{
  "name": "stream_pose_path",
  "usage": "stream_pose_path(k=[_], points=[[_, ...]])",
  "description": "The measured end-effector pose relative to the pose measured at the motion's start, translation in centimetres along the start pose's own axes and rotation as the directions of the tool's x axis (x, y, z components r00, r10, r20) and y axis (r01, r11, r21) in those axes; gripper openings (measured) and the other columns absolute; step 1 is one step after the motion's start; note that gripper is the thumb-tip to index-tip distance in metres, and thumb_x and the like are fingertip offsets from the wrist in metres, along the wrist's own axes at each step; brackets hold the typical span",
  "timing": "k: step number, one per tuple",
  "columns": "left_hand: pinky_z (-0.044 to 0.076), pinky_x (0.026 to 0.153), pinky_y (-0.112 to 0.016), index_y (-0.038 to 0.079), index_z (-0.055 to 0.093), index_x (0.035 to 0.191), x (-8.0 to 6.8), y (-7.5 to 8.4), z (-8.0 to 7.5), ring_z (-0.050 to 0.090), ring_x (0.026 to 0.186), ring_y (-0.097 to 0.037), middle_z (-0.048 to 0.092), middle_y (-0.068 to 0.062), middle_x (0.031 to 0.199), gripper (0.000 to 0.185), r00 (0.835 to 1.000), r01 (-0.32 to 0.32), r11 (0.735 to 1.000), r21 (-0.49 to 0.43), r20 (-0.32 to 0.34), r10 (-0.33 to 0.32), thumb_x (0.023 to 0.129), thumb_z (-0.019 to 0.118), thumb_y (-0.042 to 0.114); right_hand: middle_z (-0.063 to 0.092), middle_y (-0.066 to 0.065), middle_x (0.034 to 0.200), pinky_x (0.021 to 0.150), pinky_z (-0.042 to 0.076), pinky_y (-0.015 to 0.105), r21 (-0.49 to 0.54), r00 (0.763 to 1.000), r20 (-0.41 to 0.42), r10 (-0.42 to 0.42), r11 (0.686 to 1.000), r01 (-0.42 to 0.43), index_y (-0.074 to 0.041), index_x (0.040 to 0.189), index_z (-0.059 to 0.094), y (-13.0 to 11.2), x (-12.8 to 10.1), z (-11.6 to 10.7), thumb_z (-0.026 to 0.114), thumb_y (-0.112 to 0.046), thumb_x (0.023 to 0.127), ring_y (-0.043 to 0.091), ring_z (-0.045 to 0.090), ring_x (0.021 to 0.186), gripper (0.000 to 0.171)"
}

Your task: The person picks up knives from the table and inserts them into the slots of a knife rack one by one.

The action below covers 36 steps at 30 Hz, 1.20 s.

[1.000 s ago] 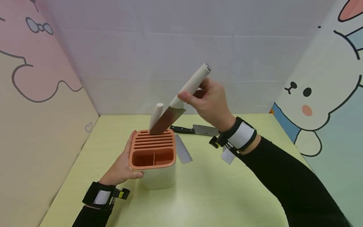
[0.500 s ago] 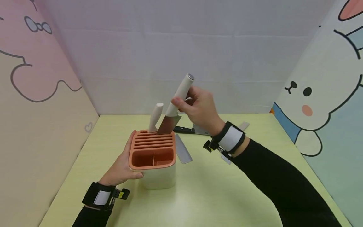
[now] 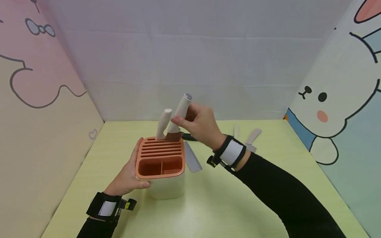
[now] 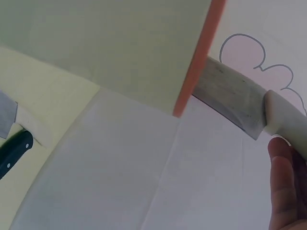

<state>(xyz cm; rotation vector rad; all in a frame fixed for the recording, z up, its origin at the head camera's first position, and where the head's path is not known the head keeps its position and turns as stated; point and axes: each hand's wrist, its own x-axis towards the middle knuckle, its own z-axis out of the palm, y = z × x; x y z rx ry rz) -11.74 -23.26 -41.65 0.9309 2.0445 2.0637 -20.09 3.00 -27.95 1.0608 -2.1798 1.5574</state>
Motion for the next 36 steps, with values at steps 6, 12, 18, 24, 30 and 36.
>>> stream_pose_path(k=[6,12,18,24,30,36], points=[[0.047,0.097,-0.037,0.028,-0.013,0.153,0.0,0.1,0.0,0.032,0.134,-0.043,0.009,-0.017,0.157,0.13,1.0,0.001,1.0,0.009,0.002,-0.001,0.071,0.086,0.013,0.071,0.007,0.095,0.06,0.058,0.028,0.007,0.999,0.018,0.043,0.999,-0.044,-0.004,0.105,0.067,0.8,-0.8,0.9,0.077,-0.021,0.083,0.015,0.068,0.07,0.029],[0.048,0.096,-0.036,0.028,-0.012,0.154,0.0,0.2,0.0,0.033,0.133,-0.044,0.008,-0.022,0.156,0.13,1.0,0.01,1.0,0.013,-0.007,-0.01,0.07,0.087,0.011,0.069,0.003,0.092,0.059,0.058,0.029,0.021,0.996,0.035,0.086,0.996,-0.086,-0.007,0.102,0.066,1.7,-1.6,1.7,0.075,-0.026,0.085,0.013,0.066,0.069,0.028],[0.048,0.097,-0.038,0.028,-0.012,0.154,0.0,0.3,0.0,0.033,0.133,-0.044,0.011,-0.018,0.157,0.129,1.0,0.015,1.0,0.0,-0.004,-0.015,0.071,0.086,0.013,0.069,-0.001,0.089,0.058,0.057,0.027,-0.025,0.993,0.046,0.106,0.994,-0.105,-0.011,0.099,0.066,2.3,-2.1,2.1,0.074,-0.031,0.085,0.009,0.066,0.069,0.027],[0.048,0.097,-0.038,0.027,-0.012,0.154,-0.1,0.3,0.0,0.035,0.133,-0.041,0.012,-0.015,0.157,0.13,1.0,0.013,1.0,0.009,-0.006,-0.013,0.071,0.086,0.013,0.069,0.0,0.09,0.059,0.057,0.025,-0.061,0.993,0.044,0.106,0.993,-0.103,-0.01,0.1,0.065,2.5,-2.3,2.2,0.073,-0.03,0.086,0.007,0.066,0.07,0.025],[0.048,0.097,-0.039,0.028,-0.012,0.154,-0.1,0.2,0.0,0.036,0.133,-0.038,0.011,-0.017,0.157,0.13,1.0,0.011,1.0,-0.002,-0.004,-0.011,0.071,0.087,0.013,0.069,0.0,0.092,0.06,0.056,0.022,-0.116,0.992,0.052,0.112,0.988,-0.106,-0.009,0.101,0.064,2.3,-2.4,2.2,0.072,-0.03,0.087,0.007,0.065,0.071,0.026],[0.048,0.096,-0.037,0.028,-0.012,0.154,0.0,0.0,-0.2,0.034,0.132,-0.042,0.008,-0.022,0.156,0.13,1.0,0.009,1.0,0.009,-0.004,-0.009,0.07,0.087,0.013,0.068,0.0,0.092,0.062,0.057,0.023,-0.103,0.987,0.079,0.143,0.986,-0.135,-0.009,0.103,0.062,2.3,-2.4,2.1,0.071,-0.033,0.088,0.008,0.065,0.073,0.029]])
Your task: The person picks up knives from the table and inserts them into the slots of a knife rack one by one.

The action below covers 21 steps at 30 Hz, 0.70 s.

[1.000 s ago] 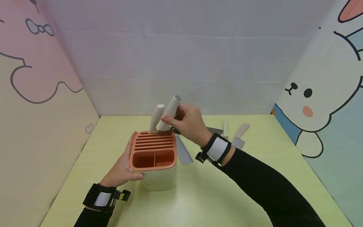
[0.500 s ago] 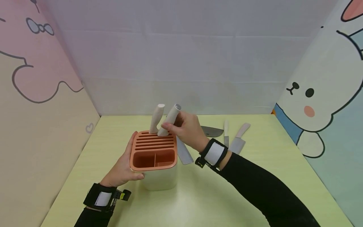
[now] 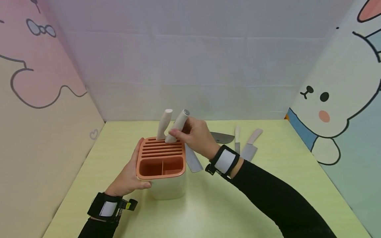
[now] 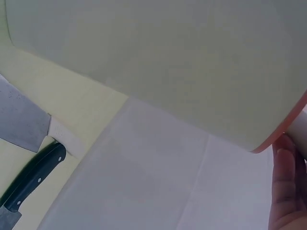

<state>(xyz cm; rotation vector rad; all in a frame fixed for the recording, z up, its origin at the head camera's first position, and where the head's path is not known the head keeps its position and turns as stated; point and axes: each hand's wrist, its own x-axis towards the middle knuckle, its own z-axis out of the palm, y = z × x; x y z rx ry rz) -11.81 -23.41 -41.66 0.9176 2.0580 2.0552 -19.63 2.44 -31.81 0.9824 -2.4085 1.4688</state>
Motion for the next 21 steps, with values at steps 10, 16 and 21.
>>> stream_pose_path(k=[10,16,21], points=[[0.048,0.096,-0.035,0.025,-0.014,0.153,-0.03,0.01,0.11,0.041,0.132,-0.024,0.005,-0.026,0.155,0.132,1.0,0.007,1.0,-0.001,-0.003,-0.007,0.069,0.087,0.011,0.069,-0.003,0.093,0.065,0.057,0.023,0.008,0.999,0.027,-0.043,0.999,0.043,-0.012,0.106,0.063,0.64,-0.12,0.23,0.07,-0.028,0.089,0.005,0.065,0.074,0.024],[0.048,0.097,-0.035,0.023,-0.015,0.153,0.03,-0.04,0.17,0.04,0.133,-0.025,0.005,-0.024,0.156,0.132,1.0,0.002,1.0,-0.006,0.005,-0.002,0.07,0.087,0.012,0.069,-0.003,0.093,0.064,0.057,0.024,0.007,0.998,0.029,-0.06,0.998,0.06,-0.011,0.107,0.063,0.75,-0.18,0.18,0.069,-0.025,0.09,0.005,0.064,0.073,0.023],[0.048,0.097,-0.035,0.028,-0.013,0.153,0.04,-0.05,0.12,0.037,0.133,-0.034,0.004,-0.027,0.155,0.132,1.0,0.002,1.0,-0.005,-0.004,-0.002,0.07,0.087,0.011,0.069,-0.002,0.092,0.065,0.057,0.025,0.004,0.997,0.029,-0.074,0.997,0.074,-0.009,0.109,0.062,0.85,-0.42,-0.49,0.069,-0.021,0.091,0.006,0.066,0.074,0.023]])
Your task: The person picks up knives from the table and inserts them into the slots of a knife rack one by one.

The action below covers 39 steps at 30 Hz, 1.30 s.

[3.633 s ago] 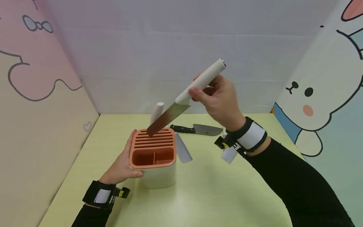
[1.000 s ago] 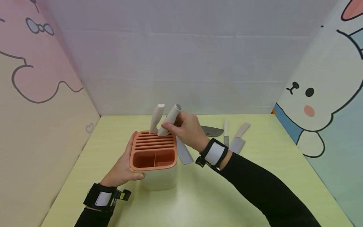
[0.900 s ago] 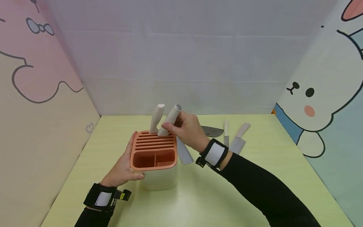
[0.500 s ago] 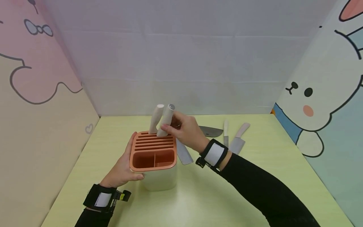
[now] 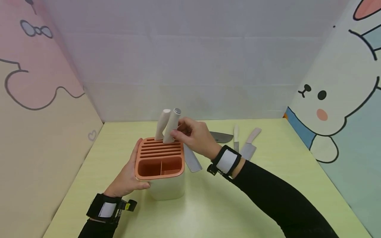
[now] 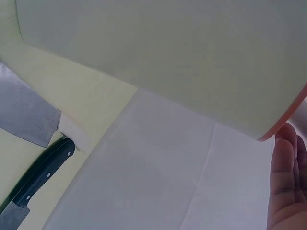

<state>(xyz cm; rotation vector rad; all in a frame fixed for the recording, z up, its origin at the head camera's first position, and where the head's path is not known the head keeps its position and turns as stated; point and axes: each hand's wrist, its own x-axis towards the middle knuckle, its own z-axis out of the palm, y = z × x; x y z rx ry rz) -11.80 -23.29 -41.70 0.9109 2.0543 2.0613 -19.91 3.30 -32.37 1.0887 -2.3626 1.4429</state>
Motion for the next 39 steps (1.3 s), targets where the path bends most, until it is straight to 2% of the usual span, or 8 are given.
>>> stream_pose_path(k=[5,10,16,19,24,28,35,39], points=[[0.048,0.097,-0.036,0.029,-0.013,0.153,0.0,0.0,-0.2,0.033,0.134,-0.04,0.004,-0.026,0.156,0.131,1.0,-0.004,1.0,-0.006,0.008,0.004,0.07,0.087,0.012,0.069,0.001,0.088,0.062,0.056,0.027,0.001,0.999,-0.029,0.036,0.999,-0.036,-0.006,0.11,0.062,0.7,-1.2,-1.6,0.064,-0.019,0.094,0.013,0.066,0.073,0.02],[0.048,0.097,-0.036,0.029,-0.013,0.153,-0.4,0.1,-0.5,0.039,0.134,-0.028,0.005,-0.023,0.157,0.13,1.0,0.006,1.0,-0.011,0.005,-0.006,0.071,0.086,0.013,0.068,0.007,0.084,0.057,0.054,0.028,-0.006,0.992,-0.092,0.083,0.996,-0.083,-0.005,0.107,0.063,3.1,-3.5,-4.4,0.06,-0.018,0.097,0.021,0.067,0.073,0.017],[0.047,0.097,-0.035,0.027,-0.013,0.154,-1.3,0.2,-1.0,0.037,0.135,-0.024,0.004,-0.019,0.158,0.127,1.0,-0.009,1.0,0.007,-0.017,0.009,0.074,0.085,0.019,0.069,0.006,0.082,0.058,0.054,0.025,-0.141,0.965,-0.173,0.199,0.964,-0.224,-0.007,0.107,0.064,7.6,-5.9,-9.1,0.057,-0.024,0.098,0.018,0.068,0.07,0.02],[0.047,0.097,-0.035,0.027,-0.013,0.154,-1.6,0.2,-1.2,0.036,0.136,-0.023,0.003,-0.018,0.158,0.126,1.0,-0.014,1.0,0.014,-0.025,0.014,0.074,0.085,0.022,0.069,0.008,0.084,0.058,0.054,0.025,-0.239,0.931,-0.232,0.283,0.911,-0.337,-0.007,0.107,0.064,9.9,-6.9,-12.0,0.055,-0.031,0.099,0.02,0.069,0.072,0.027],[0.047,0.098,-0.035,0.027,-0.013,0.154,-1.8,0.3,-1.6,0.036,0.136,-0.024,0.004,-0.019,0.158,0.126,1.0,-0.017,1.0,0.023,-0.026,0.018,0.074,0.085,0.021,0.069,0.014,0.086,0.056,0.051,0.032,-0.356,0.832,-0.317,0.456,0.756,-0.549,-0.004,0.111,0.062,14.0,-8.5,-16.3,0.049,-0.042,0.099,0.025,0.069,0.072,0.042],[0.048,0.097,-0.036,0.027,-0.012,0.154,-1.9,0.3,-1.7,0.038,0.135,-0.025,0.007,-0.021,0.157,0.127,1.0,-0.011,1.0,0.029,-0.026,0.012,0.073,0.085,0.015,0.07,0.018,0.085,0.06,0.052,0.041,-0.397,0.756,-0.306,0.578,0.644,-0.654,0.004,0.118,0.058,16.2,-9.4,-18.7,0.044,-0.044,0.1,0.027,0.068,0.07,0.053],[0.048,0.097,-0.036,0.027,-0.012,0.154,-1.9,0.5,-1.5,0.036,0.135,-0.03,0.005,-0.022,0.157,0.129,1.0,-0.006,1.0,0.027,-0.018,0.007,0.072,0.086,0.015,0.069,0.013,0.069,0.06,0.05,0.042,-0.433,0.662,-0.305,0.684,0.52,-0.736,0.006,0.098,0.066,18.4,-10.0,-20.5,0.042,-0.041,0.099,0.031,0.064,0.068,0.053],[0.048,0.097,-0.035,0.027,-0.012,0.154,-2.0,0.9,-1.3,0.035,0.136,-0.03,0.004,-0.022,0.157,0.129,1.0,0.002,1.0,0.028,-0.021,-0.002,0.071,0.086,0.015,0.065,0.01,0.06,0.053,0.045,0.037,-0.461,0.645,-0.329,0.69,0.478,-0.747,0.0,0.073,0.069,18.8,-10.1,-20.7,0.04,-0.041,0.099,0.03,0.061,0.06,0.056]])
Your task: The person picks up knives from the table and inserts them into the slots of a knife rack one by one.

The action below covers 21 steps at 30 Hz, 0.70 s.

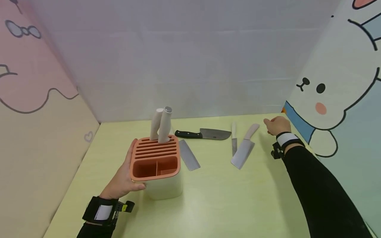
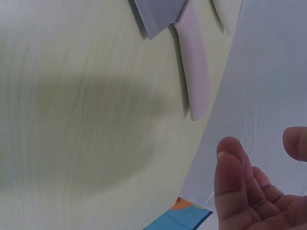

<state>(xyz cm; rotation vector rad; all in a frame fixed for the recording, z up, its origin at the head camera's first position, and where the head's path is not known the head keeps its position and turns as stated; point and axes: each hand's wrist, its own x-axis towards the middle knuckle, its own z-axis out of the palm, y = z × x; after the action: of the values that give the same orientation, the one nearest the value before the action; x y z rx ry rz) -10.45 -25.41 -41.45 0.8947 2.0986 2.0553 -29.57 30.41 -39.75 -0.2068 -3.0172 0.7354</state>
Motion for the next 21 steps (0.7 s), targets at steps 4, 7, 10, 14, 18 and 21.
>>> stream_pose_path(k=[4,7,10,14,18,21], points=[[0.048,0.097,-0.035,0.027,-0.012,0.154,0.0,0.4,0.0,0.036,0.136,-0.026,0.004,-0.02,0.158,0.13,1.0,0.011,1.0,0.021,-0.011,-0.011,0.071,0.087,0.015,0.06,0.005,0.051,0.047,0.041,0.033,0.007,1.0,-0.015,0.025,1.0,-0.025,-0.006,0.055,0.065,-0.5,0.3,0.3,0.042,-0.042,0.098,0.024,0.055,0.05,0.061],[0.048,0.097,-0.035,0.027,-0.013,0.154,0.0,0.4,0.0,0.037,0.135,-0.024,0.005,-0.019,0.158,0.13,1.0,0.012,0.999,0.035,-0.013,-0.012,0.071,0.087,0.016,0.063,0.01,0.054,0.043,0.041,0.031,0.035,0.997,-0.004,0.075,0.997,-0.075,-0.004,0.057,0.067,-1.1,0.4,0.8,0.044,-0.043,0.097,0.021,0.055,0.047,0.06],[0.048,0.097,-0.034,0.026,-0.012,0.154,0.0,0.3,-0.1,0.039,0.134,-0.023,0.007,-0.02,0.157,0.13,1.0,0.008,0.999,0.032,-0.013,-0.008,0.071,0.087,0.015,0.067,0.015,0.062,0.043,0.043,0.031,0.035,0.993,0.023,0.118,0.992,-0.119,0.005,0.076,0.071,-1.8,0.5,1.4,0.045,-0.043,0.097,0.021,0.058,0.049,0.059],[0.048,0.097,-0.035,0.026,-0.012,0.154,-0.1,0.1,-0.2,0.04,0.133,-0.024,0.008,-0.022,0.156,0.13,1.0,0.005,1.0,0.014,-0.007,-0.004,0.07,0.086,0.01,0.066,0.012,0.06,0.045,0.046,0.03,0.003,0.988,0.059,0.146,0.989,-0.146,0.011,0.09,0.07,-2.3,0.9,2.4,0.045,-0.042,0.097,0.021,0.061,0.05,0.058],[0.048,0.097,-0.036,0.026,-0.013,0.154,0.0,0.0,-0.2,0.04,0.133,-0.025,0.009,-0.023,0.156,0.13,1.0,0.006,1.0,0.001,0.004,-0.006,0.071,0.086,0.009,0.063,0.009,0.054,0.042,0.045,0.03,-0.022,0.986,0.065,0.154,0.988,-0.153,0.011,0.088,0.069,-2.1,1.4,3.5,0.046,-0.042,0.096,0.019,0.058,0.047,0.058],[0.048,0.097,-0.036,0.026,-0.013,0.154,0.1,-0.1,-0.1,0.04,0.133,-0.026,0.008,-0.024,0.156,0.13,1.0,0.005,1.0,-0.004,0.009,-0.005,0.071,0.086,0.011,0.061,0.008,0.053,0.041,0.044,0.03,-0.023,0.985,0.072,0.158,0.987,-0.156,0.01,0.084,0.07,-2.1,1.7,4.2,0.046,-0.042,0.095,0.019,0.056,0.047,0.058]])
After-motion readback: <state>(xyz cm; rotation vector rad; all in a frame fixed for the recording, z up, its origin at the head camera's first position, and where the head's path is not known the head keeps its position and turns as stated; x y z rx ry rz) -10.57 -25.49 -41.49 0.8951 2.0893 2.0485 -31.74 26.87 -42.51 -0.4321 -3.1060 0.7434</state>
